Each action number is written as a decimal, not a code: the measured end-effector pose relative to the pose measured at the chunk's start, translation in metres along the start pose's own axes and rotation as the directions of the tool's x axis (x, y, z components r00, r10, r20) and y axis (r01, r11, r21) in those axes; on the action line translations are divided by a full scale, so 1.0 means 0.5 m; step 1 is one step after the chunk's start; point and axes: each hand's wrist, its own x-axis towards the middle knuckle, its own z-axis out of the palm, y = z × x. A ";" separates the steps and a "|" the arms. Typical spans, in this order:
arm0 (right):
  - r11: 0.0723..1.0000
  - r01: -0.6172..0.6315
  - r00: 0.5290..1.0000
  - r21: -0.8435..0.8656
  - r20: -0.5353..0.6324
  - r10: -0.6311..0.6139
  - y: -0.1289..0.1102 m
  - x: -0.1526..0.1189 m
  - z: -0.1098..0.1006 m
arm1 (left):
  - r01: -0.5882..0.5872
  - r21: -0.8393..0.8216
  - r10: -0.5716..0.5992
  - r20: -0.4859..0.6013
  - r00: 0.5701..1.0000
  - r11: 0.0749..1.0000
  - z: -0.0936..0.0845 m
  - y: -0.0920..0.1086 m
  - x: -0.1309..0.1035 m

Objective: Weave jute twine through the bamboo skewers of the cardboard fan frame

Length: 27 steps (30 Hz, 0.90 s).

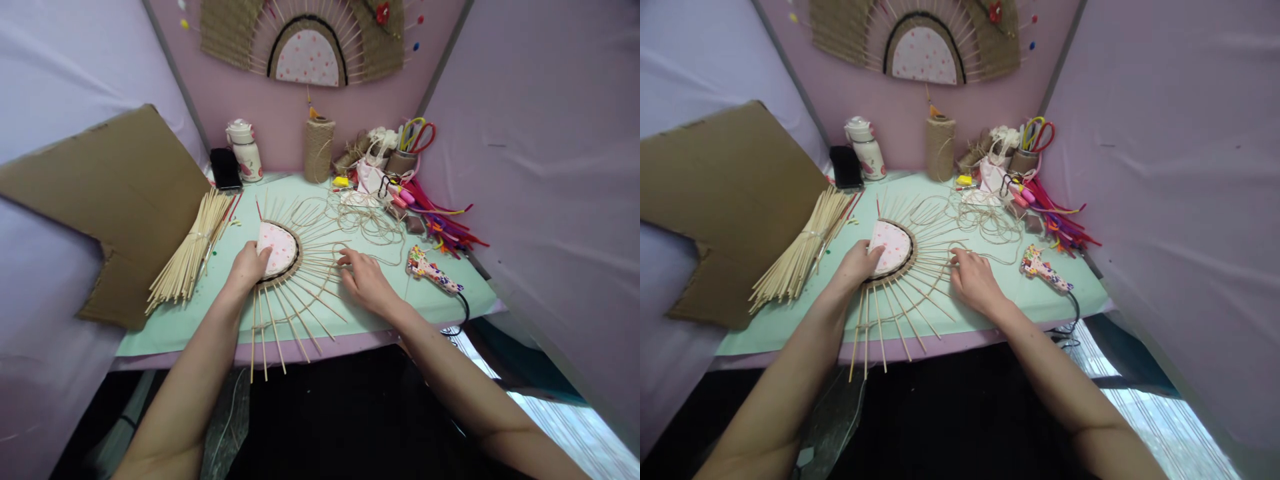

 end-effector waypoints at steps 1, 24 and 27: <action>1.000 -0.010 1.000 -0.003 0.008 0.010 0.000 0.001 0.002 | 0.003 0.005 -0.003 0.003 1.000 1.000 -0.001 0.001 -0.001; 0.994 0.020 0.999 -0.112 -0.039 -0.024 0.005 0.014 -0.010 | 0.048 -0.009 -0.047 0.027 0.999 0.999 -0.011 0.011 -0.009; 0.993 -0.013 0.985 -0.120 -0.170 -0.007 0.029 -0.001 -0.046 | 0.059 -0.048 -0.058 0.010 0.998 0.997 -0.010 0.008 -0.010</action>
